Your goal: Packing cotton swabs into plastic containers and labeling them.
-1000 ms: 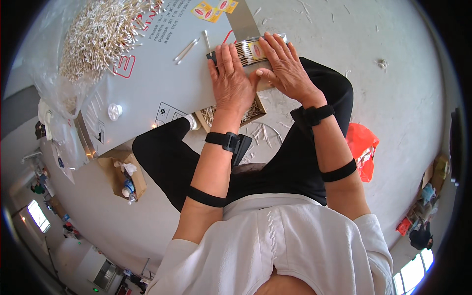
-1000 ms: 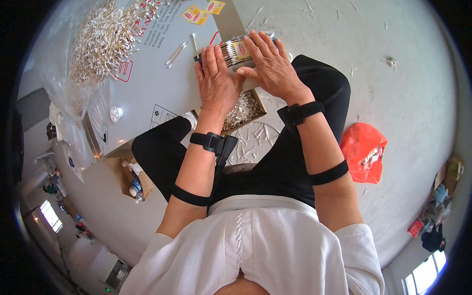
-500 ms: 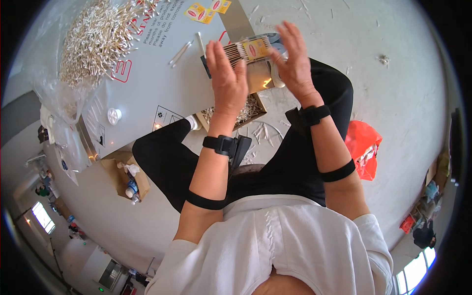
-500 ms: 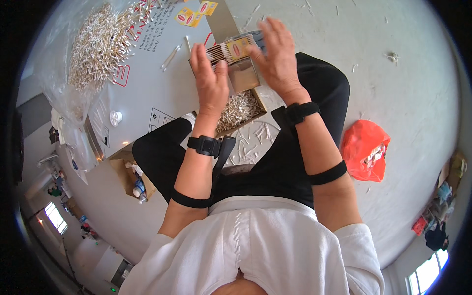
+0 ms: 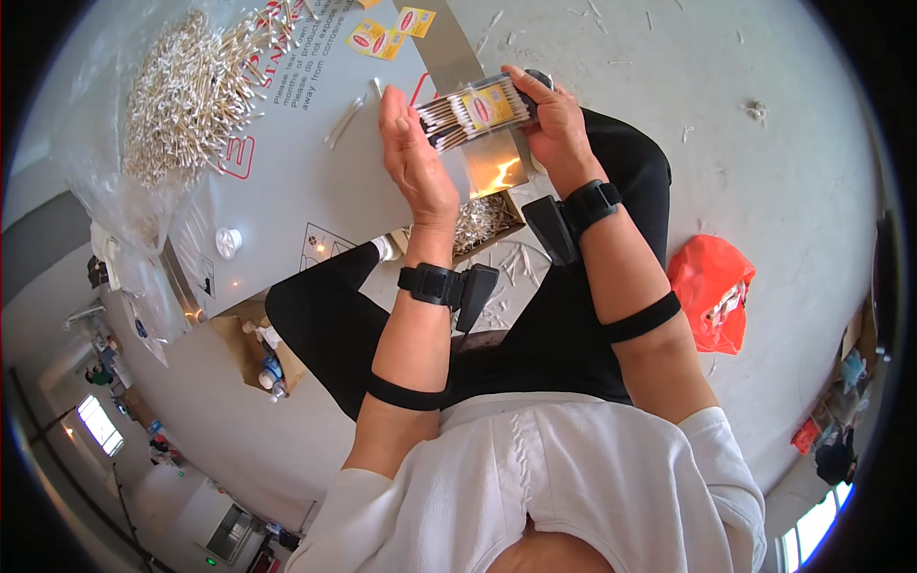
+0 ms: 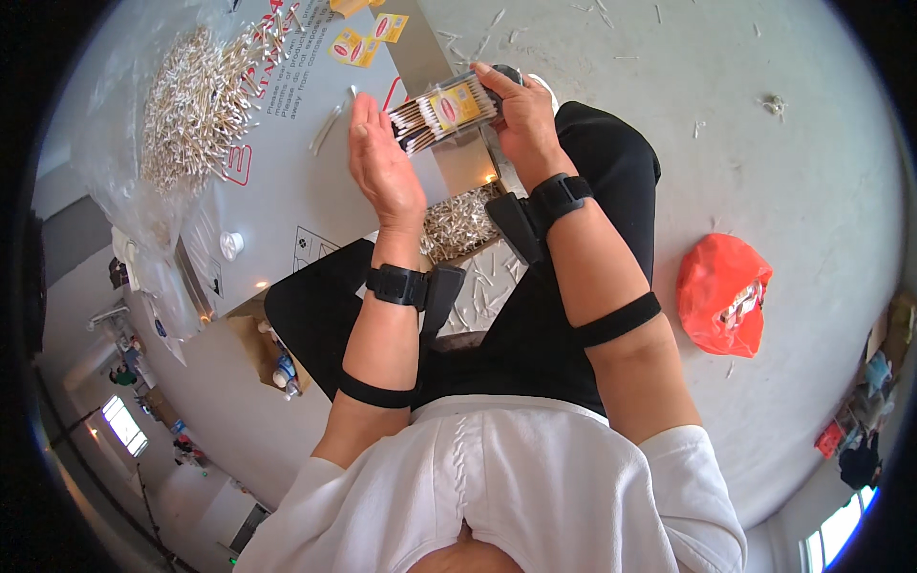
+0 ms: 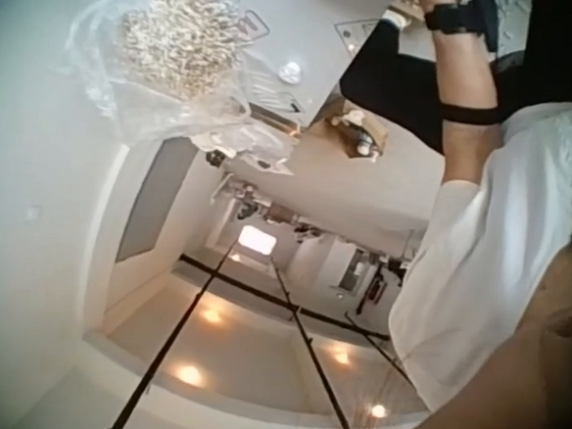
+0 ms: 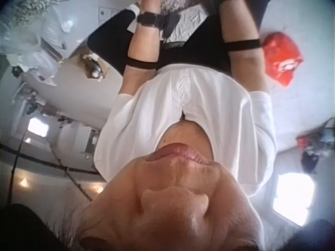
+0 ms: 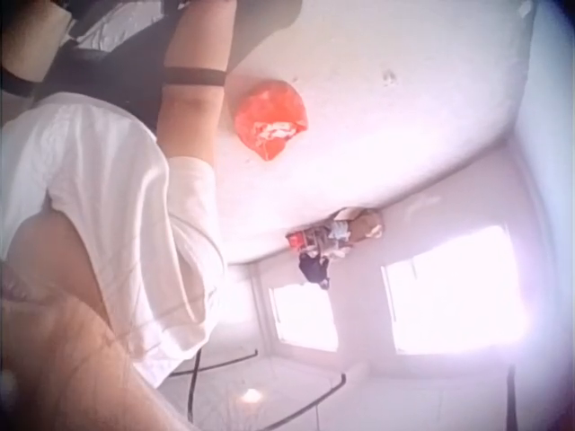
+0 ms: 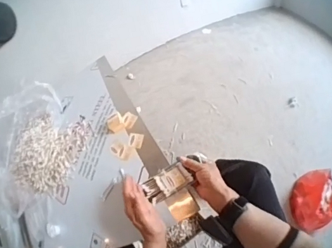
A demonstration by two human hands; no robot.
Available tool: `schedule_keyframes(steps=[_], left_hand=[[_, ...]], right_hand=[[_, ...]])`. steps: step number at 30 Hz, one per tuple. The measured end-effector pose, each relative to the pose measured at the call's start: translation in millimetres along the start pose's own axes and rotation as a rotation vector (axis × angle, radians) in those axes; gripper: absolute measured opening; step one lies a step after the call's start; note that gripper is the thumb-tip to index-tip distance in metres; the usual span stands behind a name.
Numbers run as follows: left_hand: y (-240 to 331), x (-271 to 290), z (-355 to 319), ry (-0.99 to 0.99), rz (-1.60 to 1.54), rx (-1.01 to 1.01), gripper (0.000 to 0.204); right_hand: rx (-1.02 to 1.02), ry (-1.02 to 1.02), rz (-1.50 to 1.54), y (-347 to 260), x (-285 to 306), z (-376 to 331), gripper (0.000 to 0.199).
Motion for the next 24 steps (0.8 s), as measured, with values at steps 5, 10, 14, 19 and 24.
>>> schedule_keyframes(steps=[5, 10, 14, 19, 24], left_hand=[[-3.3, -6.9, -0.2, -0.01, 0.011, -0.026, 0.065], [1.0, 3.4, 17.8, 0.039, 0.228, -0.12, 0.062], [-5.7, -2.4, 25.9, -0.073, 0.139, -0.066, 0.061], [-10.1, -6.5, 18.8, -0.059, 0.062, -0.073, 0.062], [-13.9, -14.3, 21.0, -0.005, -0.024, -0.062, 0.064]], right_hand=[[0.002, 0.007, -0.002, 0.7, -3.0, -3.2, 0.02], [0.004, 0.016, -0.01, -0.7, -0.3, -2.4, 0.019], [-0.013, 0.011, -0.064, 0.2, -1.3, -3.6, 0.023], [-0.004, 0.013, -0.049, 0.3, -0.8, -2.9, 0.022], [-0.016, 0.005, -0.054, 0.8, -2.6, -4.8, 0.022]])
Point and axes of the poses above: each hand's wrist, its own z-axis towards the middle knuckle, its own x-axis out of the back of the hand, y = z × x, the point moved 6 cm from there along z, towards the middle knuckle, and after that the axes turned 12 degrees about -x, right-handed, at the moved point
